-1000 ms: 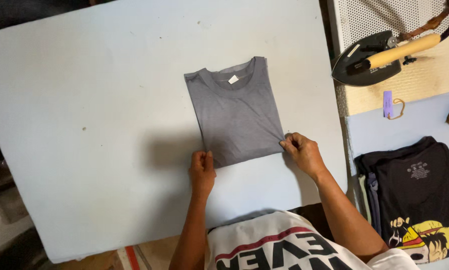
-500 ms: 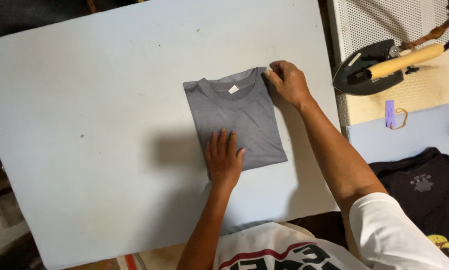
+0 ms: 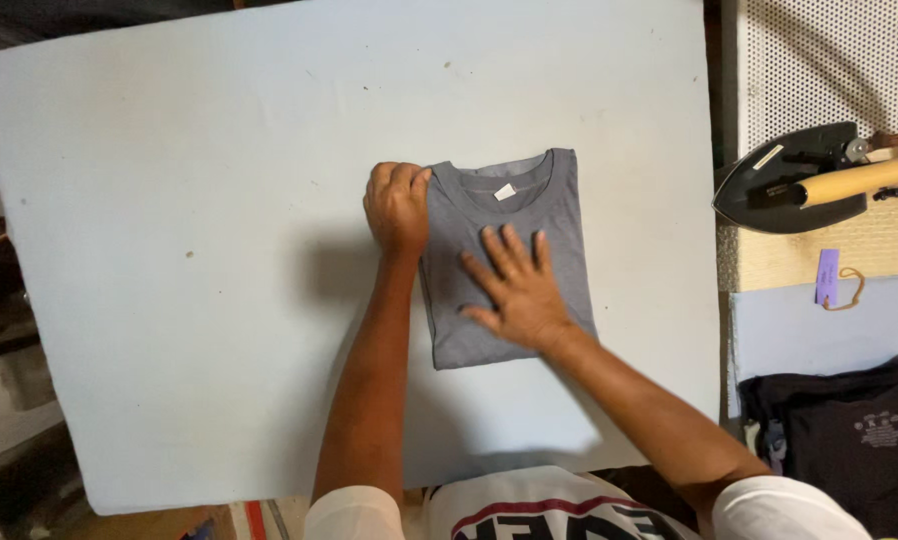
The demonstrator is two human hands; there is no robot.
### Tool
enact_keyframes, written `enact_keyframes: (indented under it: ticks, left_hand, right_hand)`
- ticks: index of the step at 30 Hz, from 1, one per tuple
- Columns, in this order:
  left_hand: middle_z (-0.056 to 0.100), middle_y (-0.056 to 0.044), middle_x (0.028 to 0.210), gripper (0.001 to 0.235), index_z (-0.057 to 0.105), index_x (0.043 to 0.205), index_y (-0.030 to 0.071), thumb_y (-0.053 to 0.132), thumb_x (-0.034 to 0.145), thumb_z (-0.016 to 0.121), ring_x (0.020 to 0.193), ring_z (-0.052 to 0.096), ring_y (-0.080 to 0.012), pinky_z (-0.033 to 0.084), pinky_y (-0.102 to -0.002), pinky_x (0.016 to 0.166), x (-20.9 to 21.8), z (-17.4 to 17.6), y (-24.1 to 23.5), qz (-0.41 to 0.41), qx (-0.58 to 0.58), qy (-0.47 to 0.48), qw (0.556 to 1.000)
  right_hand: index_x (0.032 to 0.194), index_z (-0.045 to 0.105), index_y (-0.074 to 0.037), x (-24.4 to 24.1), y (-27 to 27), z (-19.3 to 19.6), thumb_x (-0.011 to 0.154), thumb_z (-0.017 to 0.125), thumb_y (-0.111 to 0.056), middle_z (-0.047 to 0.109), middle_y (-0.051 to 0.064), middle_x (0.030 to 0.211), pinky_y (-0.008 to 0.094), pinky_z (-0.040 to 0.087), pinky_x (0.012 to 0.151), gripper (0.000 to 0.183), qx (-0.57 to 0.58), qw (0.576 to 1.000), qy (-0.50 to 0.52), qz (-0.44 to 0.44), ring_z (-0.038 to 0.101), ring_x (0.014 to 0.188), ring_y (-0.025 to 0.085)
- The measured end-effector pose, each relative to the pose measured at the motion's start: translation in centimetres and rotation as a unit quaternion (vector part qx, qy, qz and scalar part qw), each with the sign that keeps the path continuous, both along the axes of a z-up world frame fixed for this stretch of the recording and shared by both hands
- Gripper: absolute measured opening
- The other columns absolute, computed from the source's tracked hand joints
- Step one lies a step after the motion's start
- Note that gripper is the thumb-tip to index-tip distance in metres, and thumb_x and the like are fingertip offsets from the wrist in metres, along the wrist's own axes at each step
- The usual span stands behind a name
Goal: The person irons and folds shirts on a table by hand and using a steam iron, then places them onto a stack.
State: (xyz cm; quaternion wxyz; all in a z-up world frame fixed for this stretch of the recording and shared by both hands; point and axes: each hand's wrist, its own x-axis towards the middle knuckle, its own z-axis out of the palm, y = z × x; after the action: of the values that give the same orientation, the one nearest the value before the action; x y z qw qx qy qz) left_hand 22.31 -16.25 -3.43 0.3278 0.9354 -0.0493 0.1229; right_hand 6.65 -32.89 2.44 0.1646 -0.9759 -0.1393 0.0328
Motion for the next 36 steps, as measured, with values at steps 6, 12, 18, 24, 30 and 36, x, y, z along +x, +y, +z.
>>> enact_keyframes:
  ticks: [6, 12, 18, 24, 30, 36]
  left_hand:
    - [0.066, -0.007, 0.103, 0.018, 0.071, 0.1, 0.012, 0.029, 0.096, 0.075, 0.097, 0.064, -0.0274, 0.05, -0.045, 0.086, 1.1, 0.7, -0.3, 0.028, -0.009, 0.086, 0.996]
    - [0.035, -0.021, 0.164, 0.066, 0.042, 0.157, 0.007, 0.034, 0.104, 0.069, 0.152, 0.035, -0.0446, 0.03, -0.061, 0.122, -7.4, 3.9, -1.2, -0.097, 0.07, -0.043, 0.992]
    - [0.03, -0.014, 0.165, 0.079, 0.044, 0.153, 0.015, 0.059, 0.091, 0.064, 0.151, 0.022, -0.0455, 0.017, -0.075, 0.115, -19.5, 5.4, -5.4, -0.301, 0.173, 0.099, 0.932]
    - [0.025, -0.007, 0.168, 0.076, 0.041, 0.157, 0.031, 0.066, 0.091, 0.053, 0.152, 0.02, -0.0429, 0.013, -0.073, 0.116, -24.1, 2.8, -8.8, -0.421, 0.224, 0.069, 0.876]
    - [0.025, -0.007, 0.169, 0.076, 0.04, 0.157, 0.032, 0.068, 0.092, 0.051, 0.153, 0.021, -0.0428, 0.015, -0.072, 0.118, -24.8, 3.9, -7.7, -0.426, 0.222, 0.063, 0.875]
    - [0.037, -0.022, 0.157, 0.075, 0.047, 0.149, 0.011, 0.052, 0.09, 0.069, 0.143, 0.037, -0.0446, 0.023, -0.068, 0.115, -23.9, 6.4, -1.9, -0.249, 0.196, 0.095, 0.944]
  right_hand:
    - [0.152, 0.042, -0.028, -2.3, 3.8, -0.3, 0.081, 0.054, -0.077, 0.023, 0.016, 0.163, 0.077, 0.002, 0.112, 0.087, 0.002, 0.995, 0.102, 0.008, 0.009, 0.152, 0.039]
    - [0.163, 0.033, -0.021, 1.9, -4.0, -0.9, 0.093, 0.052, -0.07, 0.015, 0.016, 0.172, 0.066, 0.003, 0.124, 0.088, 0.016, 0.997, 0.03, -0.072, 0.006, 0.159, 0.036]
    - [0.162, 0.022, -0.032, 8.5, -10.3, -2.4, 0.095, 0.036, -0.072, 0.006, 0.005, 0.171, 0.061, -0.004, 0.124, 0.079, -0.074, 0.984, 0.124, -0.103, 0.0, 0.157, 0.03]
    - [0.161, 0.017, -0.035, 10.8, -10.7, -1.8, 0.095, 0.024, -0.071, 0.004, -0.001, 0.171, 0.058, -0.008, 0.123, 0.076, -0.117, 0.978, 0.133, -0.106, -0.004, 0.156, 0.026]
    - [0.164, 0.027, -0.024, 8.0, -16.2, 3.1, 0.101, 0.055, -0.046, 0.018, 0.011, 0.171, 0.05, 0.003, 0.127, 0.072, 0.036, 0.984, 0.084, -0.153, 0.011, 0.158, 0.03]
    - [0.134, 0.069, -0.013, -1.1, -31.1, 12.3, 0.1, 0.066, -0.012, 0.069, 0.012, 0.134, 0.043, 0.052, 0.101, 0.034, -0.229, 0.958, -0.021, -0.169, 0.064, 0.116, 0.032]
